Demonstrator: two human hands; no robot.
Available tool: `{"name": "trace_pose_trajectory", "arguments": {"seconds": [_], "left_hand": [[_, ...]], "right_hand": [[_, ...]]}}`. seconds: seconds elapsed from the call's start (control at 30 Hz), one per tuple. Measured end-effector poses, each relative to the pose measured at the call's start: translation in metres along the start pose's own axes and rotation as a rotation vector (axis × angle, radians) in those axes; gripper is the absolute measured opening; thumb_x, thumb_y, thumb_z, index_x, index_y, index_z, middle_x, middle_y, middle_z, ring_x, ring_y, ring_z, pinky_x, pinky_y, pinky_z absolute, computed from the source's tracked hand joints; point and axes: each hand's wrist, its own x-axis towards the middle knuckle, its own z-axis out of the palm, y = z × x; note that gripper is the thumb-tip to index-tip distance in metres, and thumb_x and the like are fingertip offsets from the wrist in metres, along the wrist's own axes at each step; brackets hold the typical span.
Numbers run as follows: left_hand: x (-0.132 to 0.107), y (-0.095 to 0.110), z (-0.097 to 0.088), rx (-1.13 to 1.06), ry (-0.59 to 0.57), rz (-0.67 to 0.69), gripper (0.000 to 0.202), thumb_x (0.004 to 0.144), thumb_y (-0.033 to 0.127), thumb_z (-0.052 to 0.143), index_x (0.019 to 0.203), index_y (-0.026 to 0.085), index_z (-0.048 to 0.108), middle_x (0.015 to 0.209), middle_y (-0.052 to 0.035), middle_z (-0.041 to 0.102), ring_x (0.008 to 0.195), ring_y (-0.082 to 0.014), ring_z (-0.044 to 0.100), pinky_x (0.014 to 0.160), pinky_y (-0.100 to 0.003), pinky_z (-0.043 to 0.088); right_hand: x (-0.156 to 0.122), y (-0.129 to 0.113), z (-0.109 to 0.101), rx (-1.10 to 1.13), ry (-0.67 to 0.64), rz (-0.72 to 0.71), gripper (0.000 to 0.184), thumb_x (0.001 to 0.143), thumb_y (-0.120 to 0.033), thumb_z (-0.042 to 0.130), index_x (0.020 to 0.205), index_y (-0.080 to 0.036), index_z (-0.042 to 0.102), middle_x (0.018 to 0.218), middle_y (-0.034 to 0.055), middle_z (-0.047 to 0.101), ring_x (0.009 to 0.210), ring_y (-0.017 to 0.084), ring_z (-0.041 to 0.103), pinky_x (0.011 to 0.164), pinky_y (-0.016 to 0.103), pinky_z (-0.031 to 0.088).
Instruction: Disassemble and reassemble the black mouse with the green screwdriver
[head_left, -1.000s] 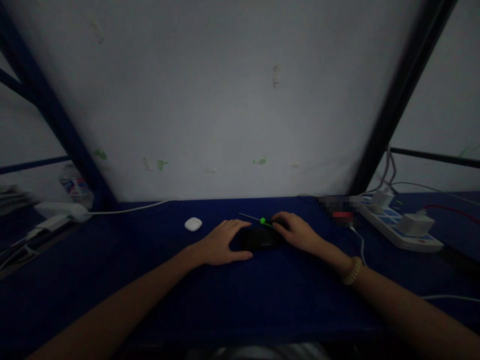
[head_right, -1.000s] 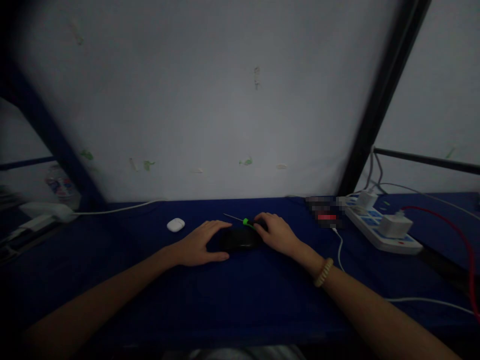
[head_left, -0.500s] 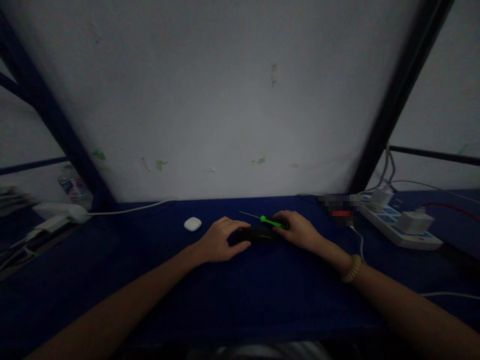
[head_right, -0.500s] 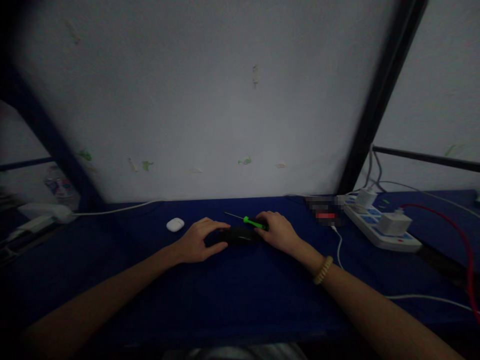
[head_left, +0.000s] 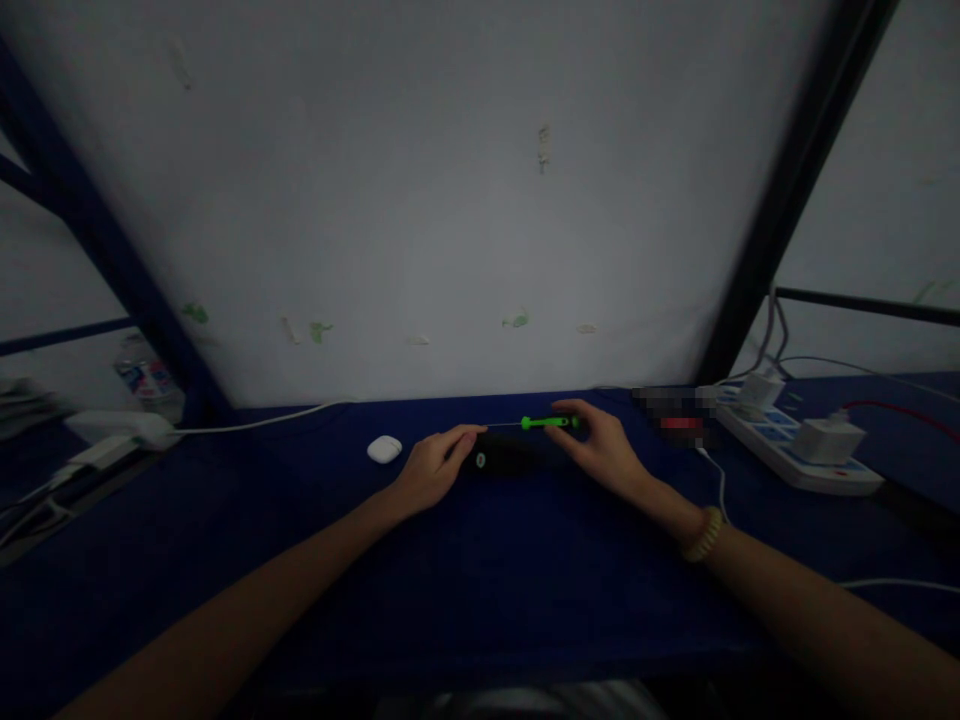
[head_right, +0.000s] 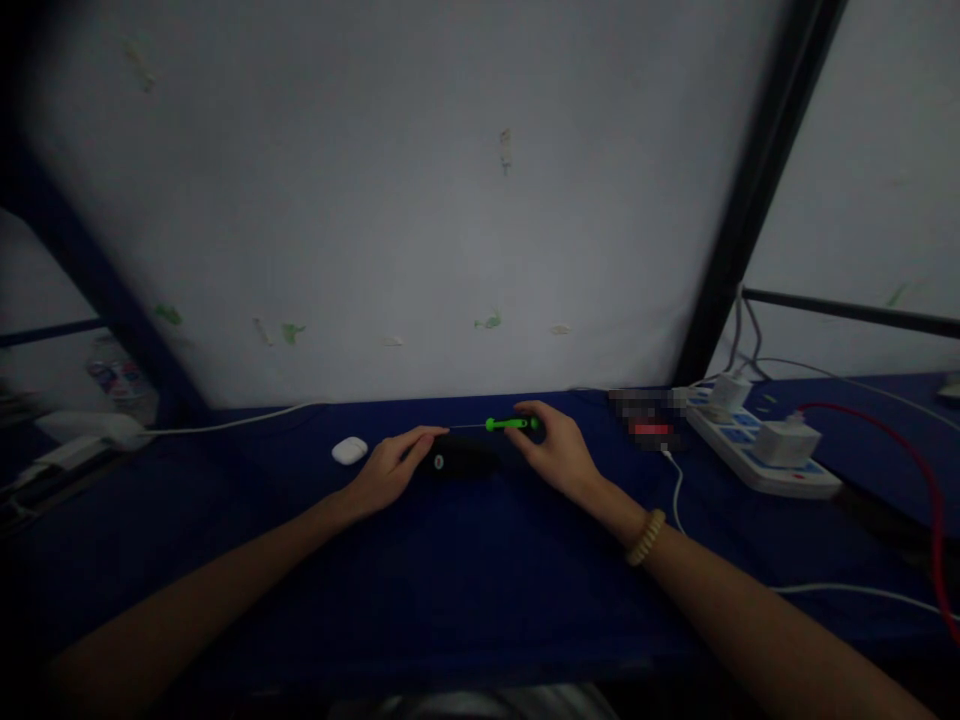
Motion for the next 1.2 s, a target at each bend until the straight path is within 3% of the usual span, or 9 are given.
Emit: {"name": "trace_pose_trajectory", "arguments": {"seconds": [0.17,0.33,0.43,0.6,0.93,1.2], "left_hand": [[0.002,-0.002,-0.001,-0.084,-0.023,-0.055,0.049,0.113,0.056,0.037,0.144,0.033,0.067,0.137,-0.0017,0.076,0.124,-0.0288,0.072,0.108,-0.046,0.054],[0.002,-0.004,0.001,-0.100,-0.043,-0.071,0.051,0.112,0.058,0.037,0.147,0.032,0.063,0.138,-0.0046,0.074,0.125,-0.0294,0.070,0.109,-0.048,0.053],[0.001,-0.006,0.003,-0.070,-0.075,-0.027,0.052,0.106,0.058,0.053,0.150,0.031,0.058,0.135,-0.0068,0.074,0.119,-0.0290,0.072,0.104,-0.047,0.055],[-0.003,-0.008,0.004,0.016,-0.102,0.061,0.069,0.085,0.057,0.084,0.145,0.030,0.061,0.137,-0.0091,0.071,0.123,-0.0322,0.069,0.107,-0.051,0.054],[-0.002,-0.004,0.003,-0.035,-0.105,0.051,0.073,0.082,0.053,0.087,0.144,0.026,0.060,0.137,-0.0115,0.071,0.121,-0.0325,0.070,0.106,-0.052,0.056],[-0.003,0.001,0.002,-0.070,-0.105,0.047,0.070,0.082,0.048,0.089,0.142,0.025,0.062,0.136,-0.0115,0.072,0.123,-0.0321,0.070,0.109,-0.052,0.054]], "right_hand": [[0.000,-0.010,-0.006,0.265,0.220,0.004,0.052,0.092,-0.050,0.074,0.133,-0.019,0.066,0.104,0.0108,0.080,0.085,0.025,0.079,0.081,0.043,0.066],[-0.003,-0.020,-0.011,0.418,0.336,-0.007,0.052,0.094,-0.046,0.074,0.140,-0.025,0.060,0.102,0.0053,0.071,0.085,0.021,0.077,0.074,0.037,0.068],[-0.003,-0.025,-0.017,0.457,0.447,-0.072,0.047,0.097,-0.042,0.071,0.140,-0.028,0.058,0.098,0.0018,0.063,0.078,0.016,0.072,0.069,0.031,0.066],[-0.004,-0.029,-0.026,0.376,0.622,-0.218,0.039,0.100,-0.036,0.068,0.138,-0.031,0.060,0.090,-0.0012,0.055,0.068,0.012,0.056,0.060,0.025,0.055],[-0.007,-0.027,-0.023,0.334,0.507,-0.200,0.043,0.100,-0.037,0.066,0.142,-0.033,0.058,0.101,0.0026,0.055,0.081,0.016,0.058,0.068,0.029,0.058],[-0.005,-0.034,-0.023,0.433,0.481,-0.205,0.054,0.096,-0.032,0.071,0.147,-0.038,0.052,0.101,0.0010,0.056,0.078,0.015,0.062,0.066,0.028,0.062]]}}
